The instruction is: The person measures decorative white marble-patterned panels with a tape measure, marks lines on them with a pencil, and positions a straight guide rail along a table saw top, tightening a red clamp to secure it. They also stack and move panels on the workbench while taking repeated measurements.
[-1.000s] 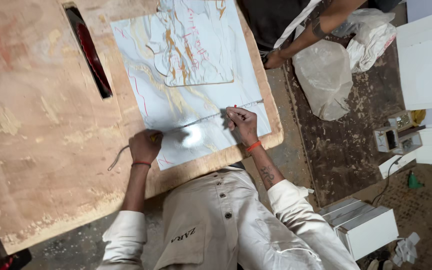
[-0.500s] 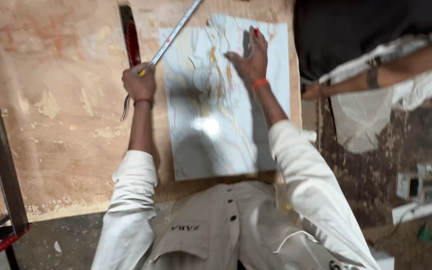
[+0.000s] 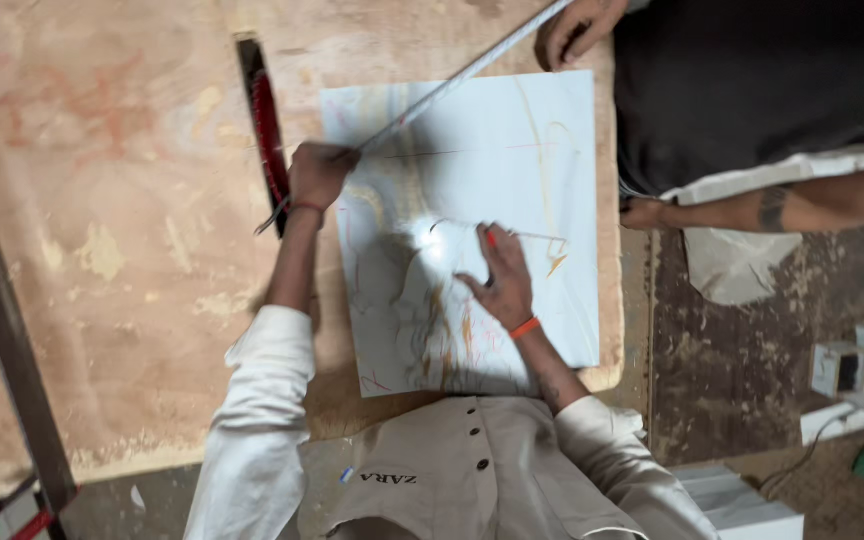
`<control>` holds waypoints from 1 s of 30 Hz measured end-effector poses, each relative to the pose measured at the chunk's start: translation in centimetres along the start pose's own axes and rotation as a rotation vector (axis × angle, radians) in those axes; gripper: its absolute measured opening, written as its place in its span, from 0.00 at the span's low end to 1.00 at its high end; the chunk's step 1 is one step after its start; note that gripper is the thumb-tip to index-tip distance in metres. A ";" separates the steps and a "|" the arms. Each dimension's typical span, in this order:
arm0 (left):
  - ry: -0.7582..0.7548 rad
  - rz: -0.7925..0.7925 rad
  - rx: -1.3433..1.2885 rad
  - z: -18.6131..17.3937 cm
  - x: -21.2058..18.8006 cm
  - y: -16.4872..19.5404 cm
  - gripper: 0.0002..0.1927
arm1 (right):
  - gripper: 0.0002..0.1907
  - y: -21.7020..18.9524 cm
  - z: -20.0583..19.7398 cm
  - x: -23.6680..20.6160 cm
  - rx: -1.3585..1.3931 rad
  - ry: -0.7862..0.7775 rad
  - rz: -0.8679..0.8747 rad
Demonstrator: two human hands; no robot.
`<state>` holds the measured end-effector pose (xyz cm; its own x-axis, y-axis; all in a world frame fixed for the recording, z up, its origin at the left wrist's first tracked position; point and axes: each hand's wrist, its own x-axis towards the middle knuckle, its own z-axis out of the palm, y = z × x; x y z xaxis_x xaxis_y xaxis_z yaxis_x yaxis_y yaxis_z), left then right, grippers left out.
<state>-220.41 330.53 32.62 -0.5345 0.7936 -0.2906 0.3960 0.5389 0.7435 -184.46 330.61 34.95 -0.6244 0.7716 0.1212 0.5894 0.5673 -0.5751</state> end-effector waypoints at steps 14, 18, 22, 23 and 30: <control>0.066 0.198 0.439 2.2 0.0 2.5 0.07 | 0.18 0.5 1.1 2.1 1.078 0.333 0.598; 0.253 0.421 0.555 1.7 -0.3 1.4 0.05 | 0.30 1.2 -0.5 9.1 1.390 0.357 0.476; 0.361 0.558 0.418 2.2 -1.0 0.3 0.08 | 0.09 0.6 0.8 15.2 1.467 0.165 0.489; 0.351 0.565 0.444 2.3 -1.0 0.2 0.10 | 0.06 0.3 1.4 16.2 1.407 0.135 0.379; 0.243 0.581 0.556 1.9 -0.9 0.0 0.16 | 0.08 -1.1 3.7 17.7 0.875 -0.012 0.513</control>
<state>-218.54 330.35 31.69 -0.2527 0.9394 0.2315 0.9341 0.1745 0.3114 -198.06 342.62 34.72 -0.4093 0.8575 -0.3117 0.2087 -0.2446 -0.9469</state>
